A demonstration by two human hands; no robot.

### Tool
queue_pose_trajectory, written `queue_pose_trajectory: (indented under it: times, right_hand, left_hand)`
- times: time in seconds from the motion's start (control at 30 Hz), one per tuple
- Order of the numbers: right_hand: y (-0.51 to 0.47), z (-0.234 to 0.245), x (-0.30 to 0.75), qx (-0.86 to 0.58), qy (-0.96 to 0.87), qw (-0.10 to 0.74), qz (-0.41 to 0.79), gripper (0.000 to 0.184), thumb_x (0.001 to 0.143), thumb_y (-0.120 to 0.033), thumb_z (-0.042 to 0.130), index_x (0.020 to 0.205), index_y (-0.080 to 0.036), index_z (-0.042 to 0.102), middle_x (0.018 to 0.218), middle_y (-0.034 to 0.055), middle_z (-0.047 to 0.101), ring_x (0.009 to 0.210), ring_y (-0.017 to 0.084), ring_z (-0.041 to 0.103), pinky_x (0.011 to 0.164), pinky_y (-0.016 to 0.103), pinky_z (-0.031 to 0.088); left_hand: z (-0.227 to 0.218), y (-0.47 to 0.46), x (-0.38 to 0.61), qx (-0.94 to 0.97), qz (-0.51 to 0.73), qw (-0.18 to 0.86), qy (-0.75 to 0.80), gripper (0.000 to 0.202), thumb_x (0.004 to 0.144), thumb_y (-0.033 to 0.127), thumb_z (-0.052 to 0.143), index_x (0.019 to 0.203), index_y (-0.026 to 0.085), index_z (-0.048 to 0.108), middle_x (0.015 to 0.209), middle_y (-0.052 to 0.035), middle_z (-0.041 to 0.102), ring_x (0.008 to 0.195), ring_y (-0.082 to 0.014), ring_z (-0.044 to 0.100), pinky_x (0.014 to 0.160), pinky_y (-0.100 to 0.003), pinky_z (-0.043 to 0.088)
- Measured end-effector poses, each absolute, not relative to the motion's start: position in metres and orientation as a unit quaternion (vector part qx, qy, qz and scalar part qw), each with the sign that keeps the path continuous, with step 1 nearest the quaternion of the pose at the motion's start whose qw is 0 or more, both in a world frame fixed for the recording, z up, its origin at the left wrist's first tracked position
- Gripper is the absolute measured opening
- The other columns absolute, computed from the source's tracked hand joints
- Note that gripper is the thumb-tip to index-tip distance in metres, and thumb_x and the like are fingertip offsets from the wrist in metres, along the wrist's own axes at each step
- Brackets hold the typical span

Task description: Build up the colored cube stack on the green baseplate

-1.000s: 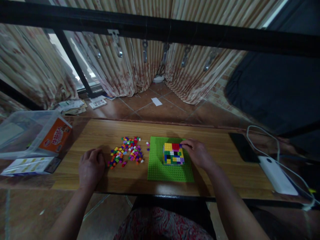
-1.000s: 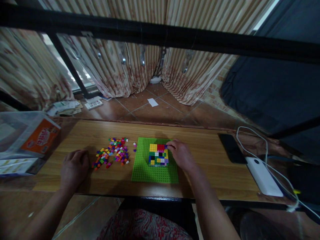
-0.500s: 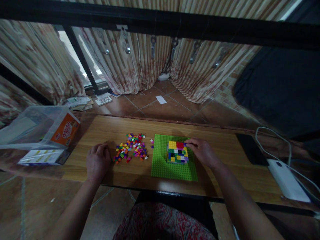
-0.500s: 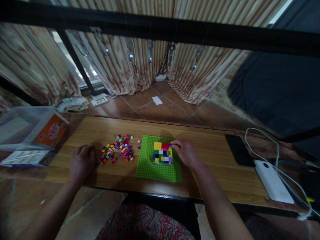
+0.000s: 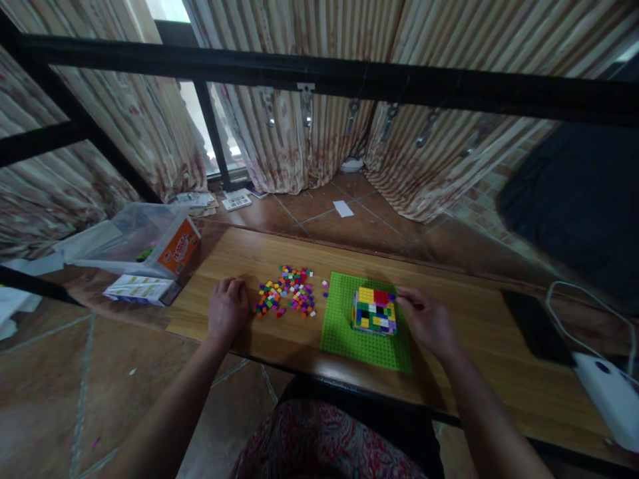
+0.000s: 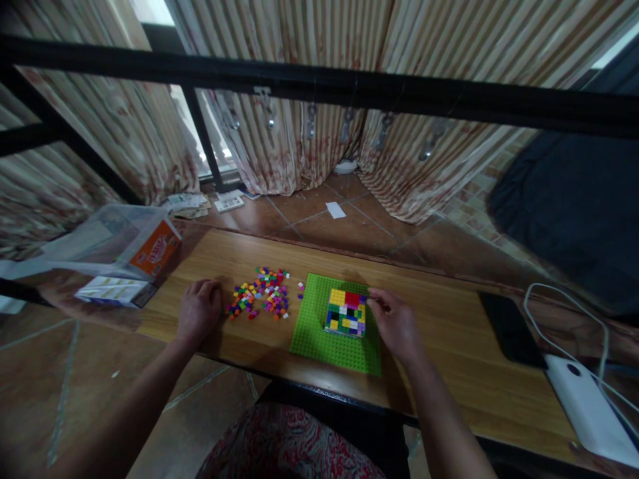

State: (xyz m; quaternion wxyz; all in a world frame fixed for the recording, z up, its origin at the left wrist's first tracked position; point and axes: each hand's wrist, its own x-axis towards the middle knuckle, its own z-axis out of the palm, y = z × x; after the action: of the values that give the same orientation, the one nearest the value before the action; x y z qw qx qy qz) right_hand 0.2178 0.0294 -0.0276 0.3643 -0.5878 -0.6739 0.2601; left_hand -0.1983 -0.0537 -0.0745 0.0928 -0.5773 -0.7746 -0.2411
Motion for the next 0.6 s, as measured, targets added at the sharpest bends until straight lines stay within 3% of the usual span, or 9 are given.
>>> queue_pose_trajectory:
  times: [0.1,0.2,0.33,0.6]
  right_hand:
    - [0.008,-0.007,0.197,-0.592,-0.658,0.416,0.206,0.029,0.085,-0.041,0.056,0.095,-0.018,0.071,0.095,0.0082,0.071,0.085,0.022,0.067,0.078,0.037,0.053]
    - [-0.019,0.011,0.158,-0.527,-0.704,0.418,0.227,0.022,0.089,-0.036,0.054,0.094,-0.022,0.07,0.093,0.0052,0.07,0.085,0.019,0.066,0.077,0.032,0.051]
    - [-0.039,0.006,0.095,-0.453,-0.772,0.338,0.291,0.02,0.092,-0.024,0.049,0.093,-0.021,0.069,0.091,0.0046,0.069,0.085,0.017,0.065,0.078,0.029,0.049]
    - [-0.019,-0.029,0.044,-0.577,-0.766,0.175,0.223,0.015,0.09,-0.023,0.055,0.09,-0.016,0.068,0.094,0.0097,0.068,0.087,0.021,0.064,0.078,0.03,0.045]
  left_hand:
    - [-0.074,-0.054,-0.197,-0.575,-0.242,0.088,-0.776,0.027,0.089,0.026,0.042,0.102,0.016,0.065,0.104,-0.0128,0.065,0.099,-0.0275,0.057,0.089,-0.041,0.047]
    - [-0.074,-0.054,-0.197,-0.573,-0.24,0.088,-0.779,0.029,0.09,0.027,0.042,0.103,0.016,0.065,0.104,-0.0132,0.065,0.1,-0.0278,0.057,0.09,-0.041,0.047]
    - [-0.074,-0.054,-0.197,-0.572,-0.239,0.089,-0.779,0.028,0.09,0.026,0.042,0.102,0.016,0.065,0.104,-0.0125,0.065,0.1,-0.0278,0.057,0.09,-0.041,0.047]
    - [-0.074,-0.054,-0.198,-0.575,-0.242,0.087,-0.777,0.028,0.09,0.027,0.041,0.101,0.016,0.065,0.104,-0.0119,0.065,0.1,-0.0274,0.057,0.091,-0.04,0.046]
